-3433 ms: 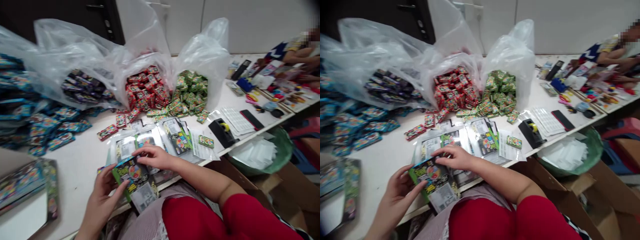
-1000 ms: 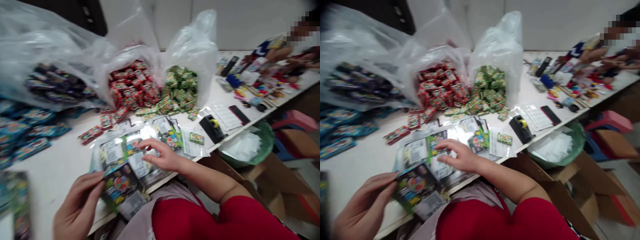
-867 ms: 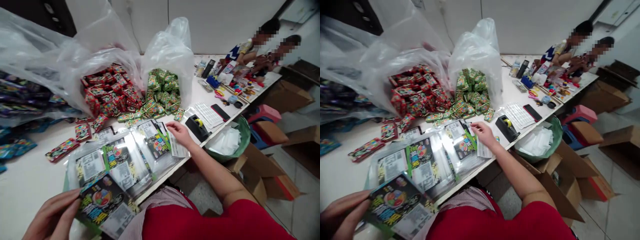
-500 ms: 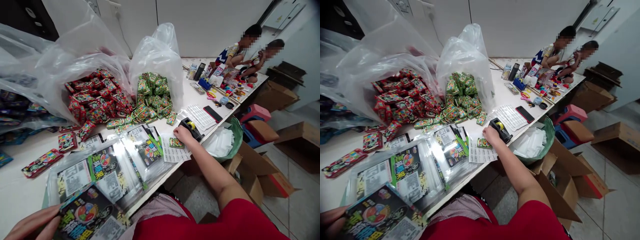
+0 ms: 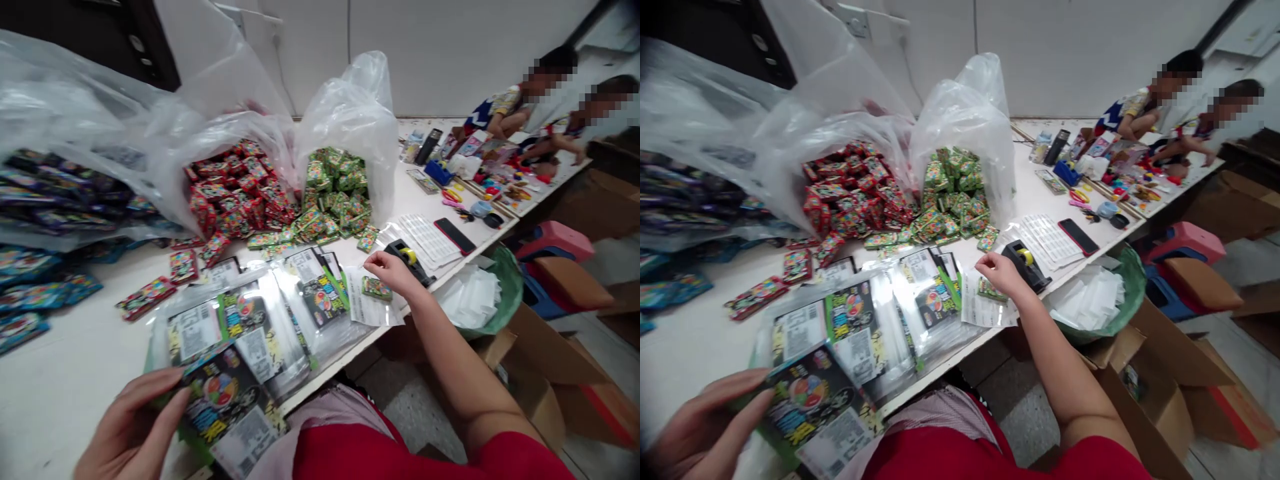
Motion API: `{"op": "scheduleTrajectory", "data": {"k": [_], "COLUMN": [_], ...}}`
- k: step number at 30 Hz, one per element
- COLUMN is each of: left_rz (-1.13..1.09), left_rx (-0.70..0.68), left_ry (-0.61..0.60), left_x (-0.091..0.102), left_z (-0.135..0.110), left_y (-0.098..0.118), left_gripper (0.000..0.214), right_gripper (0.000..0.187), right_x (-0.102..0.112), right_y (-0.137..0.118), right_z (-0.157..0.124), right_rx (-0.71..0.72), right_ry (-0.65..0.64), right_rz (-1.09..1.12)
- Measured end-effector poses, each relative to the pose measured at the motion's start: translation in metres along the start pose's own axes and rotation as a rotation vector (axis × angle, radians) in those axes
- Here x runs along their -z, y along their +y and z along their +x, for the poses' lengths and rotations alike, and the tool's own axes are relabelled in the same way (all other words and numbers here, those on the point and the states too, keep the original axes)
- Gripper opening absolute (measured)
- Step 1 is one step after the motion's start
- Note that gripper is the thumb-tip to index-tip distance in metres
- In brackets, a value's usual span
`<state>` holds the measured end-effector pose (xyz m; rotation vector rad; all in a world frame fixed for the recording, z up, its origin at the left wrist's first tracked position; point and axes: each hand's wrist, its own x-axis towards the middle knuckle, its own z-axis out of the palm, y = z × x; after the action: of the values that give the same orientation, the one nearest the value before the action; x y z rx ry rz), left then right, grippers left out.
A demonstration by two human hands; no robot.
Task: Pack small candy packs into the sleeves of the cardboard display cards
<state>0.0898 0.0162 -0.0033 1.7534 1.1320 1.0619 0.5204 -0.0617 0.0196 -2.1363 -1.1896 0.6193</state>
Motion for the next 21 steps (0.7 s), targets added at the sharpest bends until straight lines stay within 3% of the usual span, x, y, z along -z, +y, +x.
{"op": "scheduleTrajectory", "data": {"k": [1, 4, 6, 9, 14, 21], "left_rz": [0.013, -0.020, -0.025, -0.051, -0.126, -0.156], "left_rx": [0.024, -0.072, -0.111, -0.135, -0.102, -0.096], "left_ry": [-0.005, -0.036, -0.040, -0.050, -0.045, -0.043], "left_x": [-0.004, -0.015, -0.016, -0.012, -0.006, -0.006], "left_z": [-0.002, -0.003, -0.004, -0.008, -0.014, -0.010], "left_y": [0.008, 0.027, 0.032, 0.035, 0.035, 0.033], "left_gripper": [0.022, 0.013, 0.010, 0.008, 0.007, 0.006], "right_gripper": [0.019, 0.017, 0.012, 0.008, 0.008, 0.008], "right_x": [-0.007, -0.036, -0.057, -0.086, -0.118, -0.126], "right_y": [-0.021, -0.096, -0.144, -0.194, -0.221, -0.224], "right_z": [-0.004, -0.020, -0.030, -0.037, -0.034, -0.028], "right_rx": [0.080, 0.351, 0.541, 0.723, 0.692, 0.647], "right_ry": [-0.093, -0.481, -0.671, -0.816, -0.923, -0.926], "right_rz": [0.119, 0.413, 0.404, 0.229, 0.004, -0.042]}}
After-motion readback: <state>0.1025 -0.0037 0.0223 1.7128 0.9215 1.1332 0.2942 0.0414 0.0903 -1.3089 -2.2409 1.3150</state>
